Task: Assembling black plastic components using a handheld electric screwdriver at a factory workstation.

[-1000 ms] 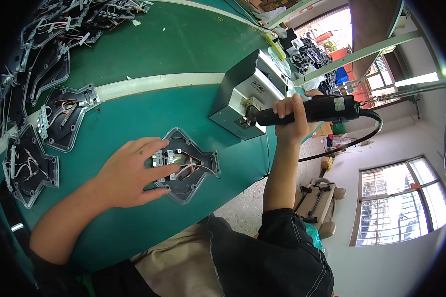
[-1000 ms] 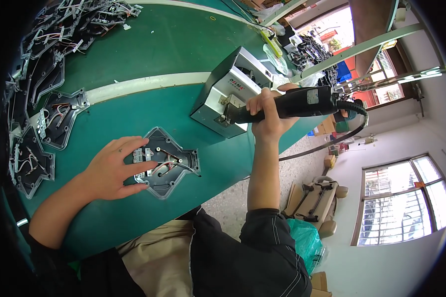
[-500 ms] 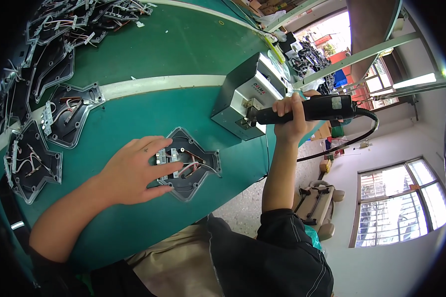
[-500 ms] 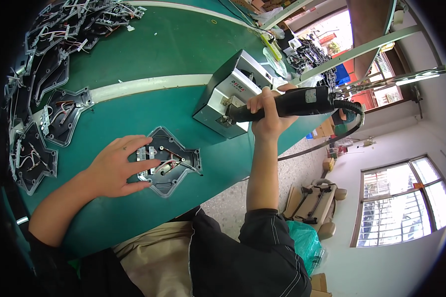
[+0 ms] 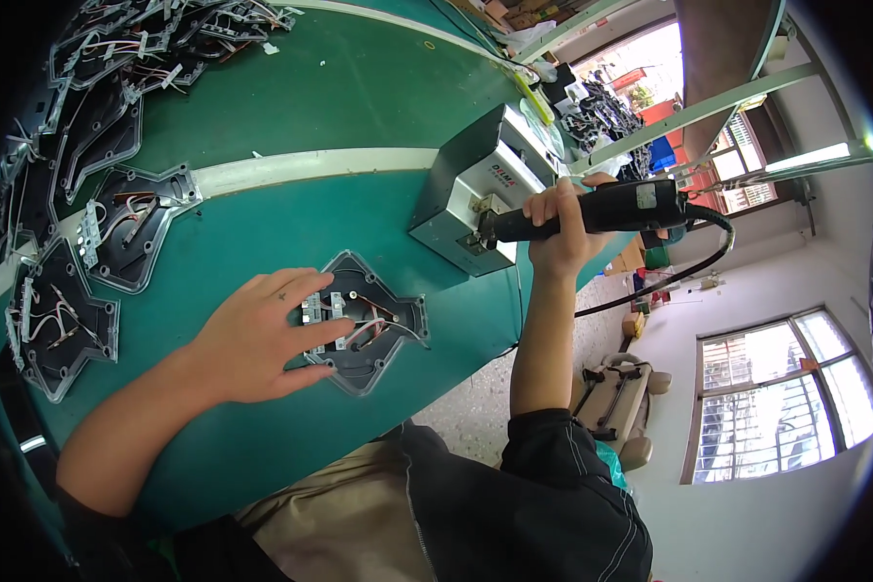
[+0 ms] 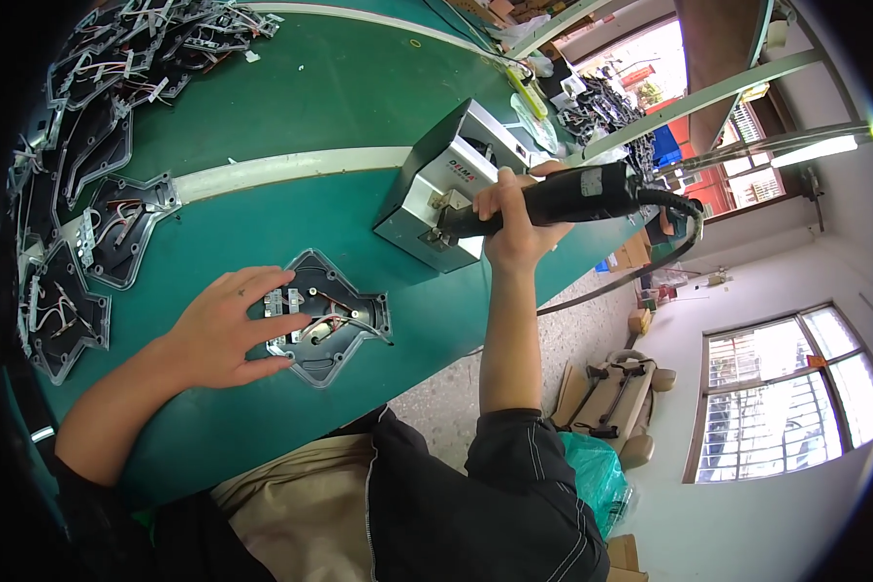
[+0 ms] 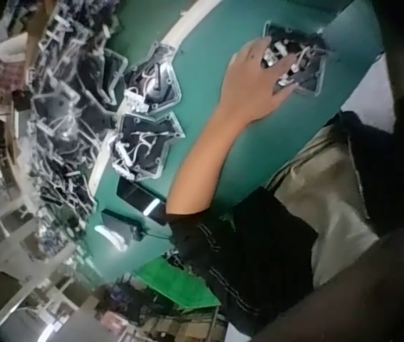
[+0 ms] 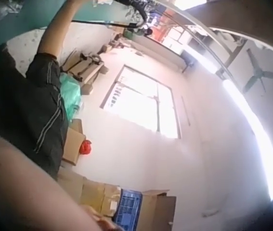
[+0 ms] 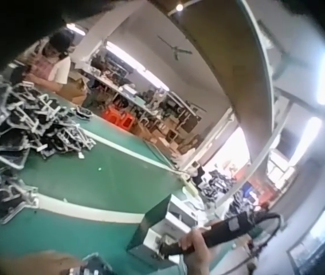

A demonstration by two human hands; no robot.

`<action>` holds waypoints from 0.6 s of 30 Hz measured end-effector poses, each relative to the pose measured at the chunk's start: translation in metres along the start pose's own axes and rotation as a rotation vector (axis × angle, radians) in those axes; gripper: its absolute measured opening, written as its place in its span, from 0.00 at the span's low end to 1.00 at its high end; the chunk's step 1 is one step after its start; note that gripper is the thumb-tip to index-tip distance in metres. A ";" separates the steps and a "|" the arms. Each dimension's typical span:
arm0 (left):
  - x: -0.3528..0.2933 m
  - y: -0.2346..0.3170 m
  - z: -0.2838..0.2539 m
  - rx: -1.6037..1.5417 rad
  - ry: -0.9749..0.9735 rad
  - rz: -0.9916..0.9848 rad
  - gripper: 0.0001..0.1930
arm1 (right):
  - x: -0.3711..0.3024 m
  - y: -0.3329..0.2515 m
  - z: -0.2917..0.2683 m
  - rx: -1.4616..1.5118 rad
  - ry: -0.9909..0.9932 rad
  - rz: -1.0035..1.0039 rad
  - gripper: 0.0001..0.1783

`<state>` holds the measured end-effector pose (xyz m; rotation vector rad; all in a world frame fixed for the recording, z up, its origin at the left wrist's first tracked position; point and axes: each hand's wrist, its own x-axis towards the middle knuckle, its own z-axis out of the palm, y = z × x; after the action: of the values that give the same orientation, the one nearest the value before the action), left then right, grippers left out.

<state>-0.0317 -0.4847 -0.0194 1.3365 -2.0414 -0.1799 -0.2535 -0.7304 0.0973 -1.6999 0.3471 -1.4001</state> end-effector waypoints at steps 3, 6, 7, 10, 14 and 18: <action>-0.001 -0.001 0.002 0.008 -0.006 -0.008 0.24 | 0.000 -0.006 -0.005 0.184 -0.109 0.123 0.17; -0.002 -0.003 0.002 0.002 -0.003 -0.025 0.24 | -0.014 -0.025 0.002 0.511 -0.398 0.115 0.17; 0.000 -0.003 0.005 -0.018 0.008 0.008 0.24 | -0.014 -0.035 0.006 0.586 -0.539 0.054 0.17; -0.003 -0.003 0.004 -0.005 -0.014 -0.007 0.24 | -0.026 -0.046 0.041 0.782 -0.685 -0.042 0.20; -0.004 -0.003 0.006 -0.037 0.026 -0.018 0.23 | -0.045 -0.036 0.069 0.898 -0.833 0.104 0.21; -0.005 -0.005 0.006 -0.106 0.069 -0.060 0.22 | -0.065 -0.015 0.080 0.923 -0.975 0.189 0.22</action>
<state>-0.0305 -0.4841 -0.0290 1.3213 -1.9096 -0.2617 -0.2078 -0.6418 0.0681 -1.2843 -0.5917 -0.3313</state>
